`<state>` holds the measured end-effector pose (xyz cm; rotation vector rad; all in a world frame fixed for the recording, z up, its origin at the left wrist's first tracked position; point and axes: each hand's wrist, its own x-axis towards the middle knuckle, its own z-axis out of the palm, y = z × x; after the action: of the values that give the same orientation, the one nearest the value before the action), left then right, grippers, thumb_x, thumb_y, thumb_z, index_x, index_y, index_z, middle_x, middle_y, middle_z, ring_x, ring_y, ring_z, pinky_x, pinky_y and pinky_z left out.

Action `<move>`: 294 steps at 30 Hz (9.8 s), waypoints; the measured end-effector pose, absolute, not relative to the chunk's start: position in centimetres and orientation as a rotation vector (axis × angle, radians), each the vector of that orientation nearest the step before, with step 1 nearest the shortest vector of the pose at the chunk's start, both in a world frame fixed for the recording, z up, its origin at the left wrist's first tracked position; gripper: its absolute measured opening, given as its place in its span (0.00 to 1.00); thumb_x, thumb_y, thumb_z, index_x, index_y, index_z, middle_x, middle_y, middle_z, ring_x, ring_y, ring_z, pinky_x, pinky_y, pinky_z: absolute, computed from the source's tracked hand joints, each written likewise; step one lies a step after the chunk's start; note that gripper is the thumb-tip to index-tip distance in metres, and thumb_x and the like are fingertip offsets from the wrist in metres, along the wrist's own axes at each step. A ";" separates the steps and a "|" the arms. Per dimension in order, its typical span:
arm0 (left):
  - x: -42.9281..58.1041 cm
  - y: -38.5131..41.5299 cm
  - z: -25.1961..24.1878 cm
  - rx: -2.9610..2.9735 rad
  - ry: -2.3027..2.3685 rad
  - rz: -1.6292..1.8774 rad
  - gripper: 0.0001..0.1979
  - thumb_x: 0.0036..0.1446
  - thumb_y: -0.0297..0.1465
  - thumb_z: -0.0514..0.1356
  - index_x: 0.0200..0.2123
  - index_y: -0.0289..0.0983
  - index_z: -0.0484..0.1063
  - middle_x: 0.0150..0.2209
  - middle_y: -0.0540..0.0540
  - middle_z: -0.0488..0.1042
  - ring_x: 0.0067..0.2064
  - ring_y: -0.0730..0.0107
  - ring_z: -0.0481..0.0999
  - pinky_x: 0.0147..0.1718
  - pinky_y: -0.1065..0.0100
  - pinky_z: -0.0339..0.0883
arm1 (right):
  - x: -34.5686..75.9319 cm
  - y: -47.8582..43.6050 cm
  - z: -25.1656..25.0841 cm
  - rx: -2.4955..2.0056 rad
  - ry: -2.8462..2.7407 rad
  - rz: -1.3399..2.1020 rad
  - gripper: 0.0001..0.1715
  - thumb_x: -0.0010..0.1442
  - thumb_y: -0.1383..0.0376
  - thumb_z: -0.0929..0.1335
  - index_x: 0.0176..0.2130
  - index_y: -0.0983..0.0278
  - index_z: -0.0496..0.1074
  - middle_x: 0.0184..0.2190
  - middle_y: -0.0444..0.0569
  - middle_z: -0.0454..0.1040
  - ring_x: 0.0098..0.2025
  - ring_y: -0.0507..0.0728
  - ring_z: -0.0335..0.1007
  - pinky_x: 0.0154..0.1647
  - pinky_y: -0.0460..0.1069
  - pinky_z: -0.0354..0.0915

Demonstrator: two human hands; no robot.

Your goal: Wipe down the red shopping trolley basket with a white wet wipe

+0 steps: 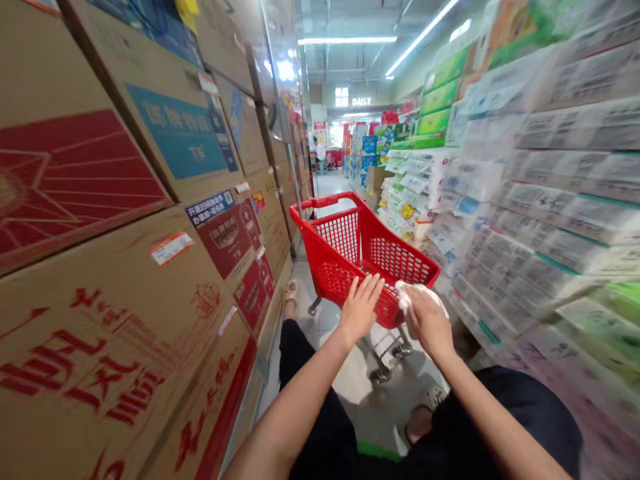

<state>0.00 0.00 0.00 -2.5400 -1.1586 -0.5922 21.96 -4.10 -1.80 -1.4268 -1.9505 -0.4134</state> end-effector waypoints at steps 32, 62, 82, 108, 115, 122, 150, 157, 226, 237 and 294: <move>0.5 1.7 2.3 -2.569 -1.018 -0.552 0.39 0.60 0.28 0.57 0.73 0.40 0.48 0.74 0.46 0.48 0.75 0.57 0.45 0.73 0.48 0.34 | 25.7 -4.4 -2.5 -1.528 -1.930 -0.612 0.31 0.72 0.61 0.59 0.71 0.58 0.57 0.65 0.48 0.68 0.69 0.60 0.60 0.68 0.61 0.57; 1.7 0.8 2.3 -2.544 -1.161 -0.657 0.44 0.56 0.33 0.62 0.73 0.37 0.47 0.73 0.40 0.51 0.74 0.52 0.47 0.73 0.45 0.34 | 25.7 -6.2 -3.0 -1.629 -1.822 -0.643 0.36 0.72 0.61 0.58 0.74 0.58 0.46 0.74 0.56 0.50 0.73 0.66 0.49 0.68 0.65 0.55; 4.6 -1.5 3.8 -2.590 -1.143 -0.789 0.38 0.62 0.33 0.57 0.73 0.44 0.47 0.74 0.45 0.50 0.73 0.49 0.50 0.72 0.42 0.36 | 26.4 -6.8 -1.3 -1.605 -1.822 -0.579 0.35 0.71 0.61 0.58 0.73 0.56 0.50 0.68 0.53 0.64 0.70 0.65 0.55 0.70 0.68 0.51; 2.6 3.8 4.4 -2.450 -1.246 -0.713 0.20 0.69 0.45 0.52 0.55 0.41 0.72 0.54 0.40 0.74 0.66 0.52 0.63 0.71 0.43 0.39 | 23.3 -5.6 -1.8 -1.688 -1.901 -0.611 0.34 0.69 0.56 0.61 0.68 0.67 0.57 0.52 0.59 0.73 0.51 0.67 0.66 0.55 0.60 0.60; 5.6 1.6 3.3 -2.526 -1.060 -0.701 0.21 0.72 0.38 0.49 0.64 0.45 0.65 0.59 0.45 0.72 0.66 0.58 0.64 0.72 0.48 0.41 | 22.6 -5.8 -1.7 -1.794 -1.794 -0.691 0.30 0.67 0.54 0.61 0.60 0.70 0.63 0.46 0.60 0.71 0.47 0.67 0.63 0.52 0.61 0.57; 4.1 2.6 3.5 -2.635 -0.610 -0.482 0.26 0.72 0.25 0.45 0.71 0.40 0.54 0.74 0.50 0.49 0.73 0.72 0.50 0.72 0.60 0.42 | 23.9 -6.2 -1.7 -1.744 -1.886 -0.676 0.30 0.67 0.56 0.62 0.62 0.70 0.61 0.47 0.58 0.71 0.48 0.65 0.62 0.52 0.58 0.57; -0.8 5.2 10.9 -2.267 -1.279 -0.805 0.12 0.68 0.35 0.60 0.53 0.42 0.72 0.42 0.45 0.80 0.46 0.62 0.77 0.47 0.61 0.61 | 24.0 -6.6 -1.7 -1.733 -1.891 -0.658 0.31 0.67 0.57 0.63 0.63 0.70 0.59 0.48 0.58 0.70 0.48 0.65 0.61 0.53 0.59 0.56; -1.0 5.1 9.1 -2.234 -1.209 -0.665 0.15 0.70 0.27 0.52 0.54 0.42 0.72 0.51 0.42 0.76 0.49 0.58 0.75 0.51 0.54 0.64 | 23.6 -6.4 -1.6 -1.724 -1.888 -0.655 0.31 0.66 0.57 0.63 0.63 0.69 0.59 0.48 0.58 0.70 0.48 0.65 0.61 0.52 0.59 0.57; -0.4 3.0 3.5 -2.230 -1.203 -0.547 0.28 0.69 0.24 0.47 0.70 0.35 0.57 0.71 0.40 0.58 0.71 0.53 0.58 0.70 0.51 0.51 | 21.3 -5.6 -1.1 -1.686 -1.951 -0.691 0.41 0.66 0.61 0.62 0.72 0.67 0.47 0.57 0.61 0.69 0.55 0.68 0.61 0.57 0.61 0.56; -6.4 6.2 6.9 -2.150 -1.298 -0.584 0.26 0.70 0.23 0.46 0.69 0.36 0.59 0.70 0.39 0.60 0.71 0.54 0.58 0.69 0.48 0.52 | 22.5 -5.6 -1.6 -1.648 -1.998 -0.739 0.40 0.66 0.61 0.62 0.72 0.68 0.49 0.57 0.60 0.69 0.54 0.67 0.62 0.58 0.59 0.56; 1.8 2.2 1.7 -2.357 -1.114 -0.607 0.26 0.70 0.26 0.49 0.69 0.36 0.58 0.71 0.41 0.58 0.72 0.56 0.55 0.71 0.51 0.51 | 18.7 -6.1 -0.6 -1.636 -1.972 -0.674 0.46 0.65 0.58 0.63 0.73 0.71 0.43 0.59 0.65 0.67 0.56 0.70 0.61 0.59 0.63 0.57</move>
<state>1.75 2.24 1.69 -2.3572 -1.1136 -0.6066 18.69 -6.06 -0.59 -1.6357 -1.9721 -0.6735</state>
